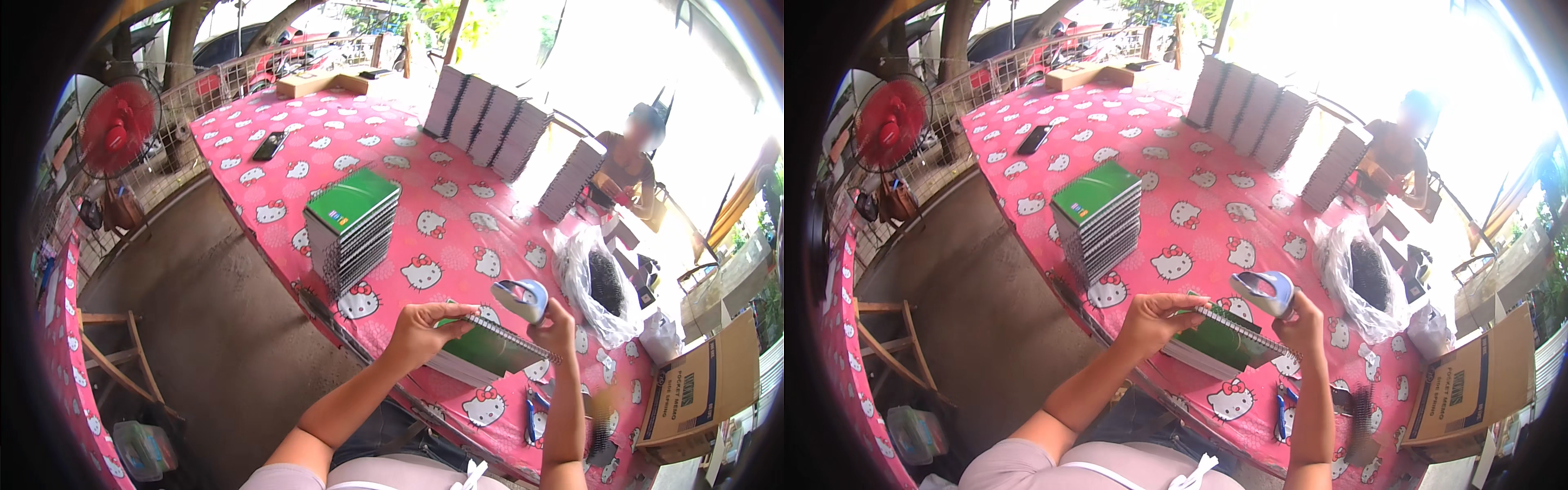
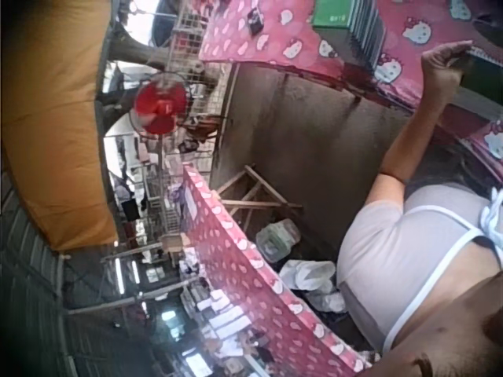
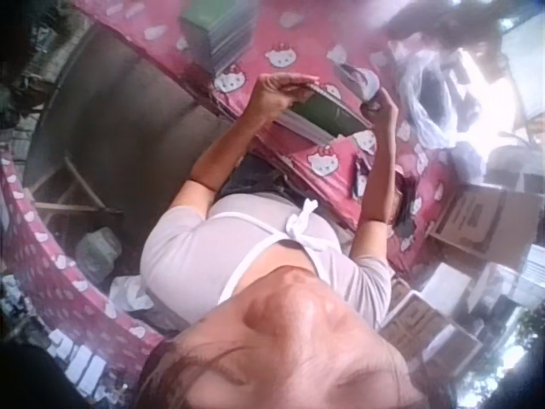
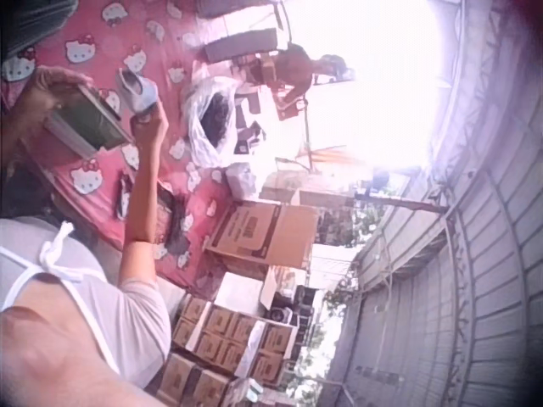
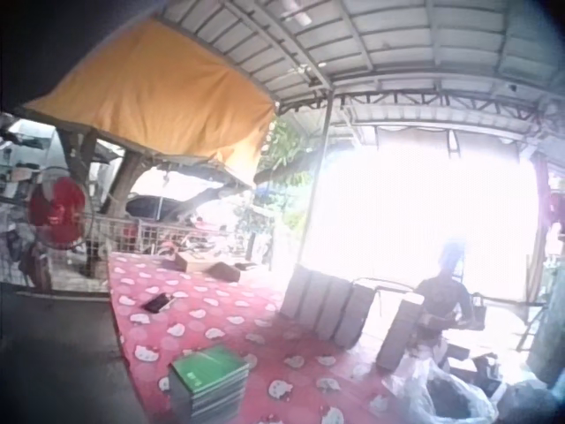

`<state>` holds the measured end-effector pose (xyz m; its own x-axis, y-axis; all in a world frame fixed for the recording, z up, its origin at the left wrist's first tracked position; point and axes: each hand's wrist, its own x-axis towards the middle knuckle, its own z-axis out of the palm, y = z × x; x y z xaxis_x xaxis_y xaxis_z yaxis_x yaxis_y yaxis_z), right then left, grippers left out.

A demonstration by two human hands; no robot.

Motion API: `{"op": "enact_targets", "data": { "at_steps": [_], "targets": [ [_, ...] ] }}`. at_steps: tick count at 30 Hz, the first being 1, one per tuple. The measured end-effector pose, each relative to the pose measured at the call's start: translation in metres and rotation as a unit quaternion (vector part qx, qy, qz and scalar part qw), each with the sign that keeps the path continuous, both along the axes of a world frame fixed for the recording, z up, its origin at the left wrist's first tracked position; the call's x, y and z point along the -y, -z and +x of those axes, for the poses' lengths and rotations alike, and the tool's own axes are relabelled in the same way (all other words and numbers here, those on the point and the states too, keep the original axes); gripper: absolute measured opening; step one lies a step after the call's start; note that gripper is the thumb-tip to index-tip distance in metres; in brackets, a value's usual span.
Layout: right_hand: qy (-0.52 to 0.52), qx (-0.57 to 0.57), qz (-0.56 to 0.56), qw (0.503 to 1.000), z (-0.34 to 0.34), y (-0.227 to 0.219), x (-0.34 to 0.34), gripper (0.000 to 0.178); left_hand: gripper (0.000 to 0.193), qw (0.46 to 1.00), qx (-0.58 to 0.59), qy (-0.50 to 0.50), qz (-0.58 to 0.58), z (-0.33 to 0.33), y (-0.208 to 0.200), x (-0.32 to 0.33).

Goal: The person binds notebooks by threading a plastic spiral through the punched holes of the paper and covers by hand and using shears to trim the excess spiral.

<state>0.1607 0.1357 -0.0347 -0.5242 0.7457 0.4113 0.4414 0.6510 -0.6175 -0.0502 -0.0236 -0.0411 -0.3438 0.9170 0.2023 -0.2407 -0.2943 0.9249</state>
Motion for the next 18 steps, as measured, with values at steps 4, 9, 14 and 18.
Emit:
{"op": "enact_targets", "data": {
  "at_steps": [4,9,14,18],
  "targets": [
    [-0.099,0.110,0.007,0.989,0.047,0.025,-0.014,0.041,0.027,0.995,0.001,-0.022,0.095,0.004,0.015,-0.009],
    [-0.018,-0.045,0.048,0.998,0.029,-0.094,0.063,0.042,0.024,0.994,-0.037,-0.003,0.102,0.026,-0.009,-0.002],
    [-0.078,-0.007,0.081,0.994,-0.034,-0.103,0.128,0.030,0.023,0.978,-0.118,-0.037,0.166,0.038,-0.034,0.026],
    [-0.140,-0.116,0.022,0.983,-0.023,-0.101,0.139,0.024,0.020,0.966,0.058,0.225,0.115,0.016,-0.041,0.061]
  ]
}}
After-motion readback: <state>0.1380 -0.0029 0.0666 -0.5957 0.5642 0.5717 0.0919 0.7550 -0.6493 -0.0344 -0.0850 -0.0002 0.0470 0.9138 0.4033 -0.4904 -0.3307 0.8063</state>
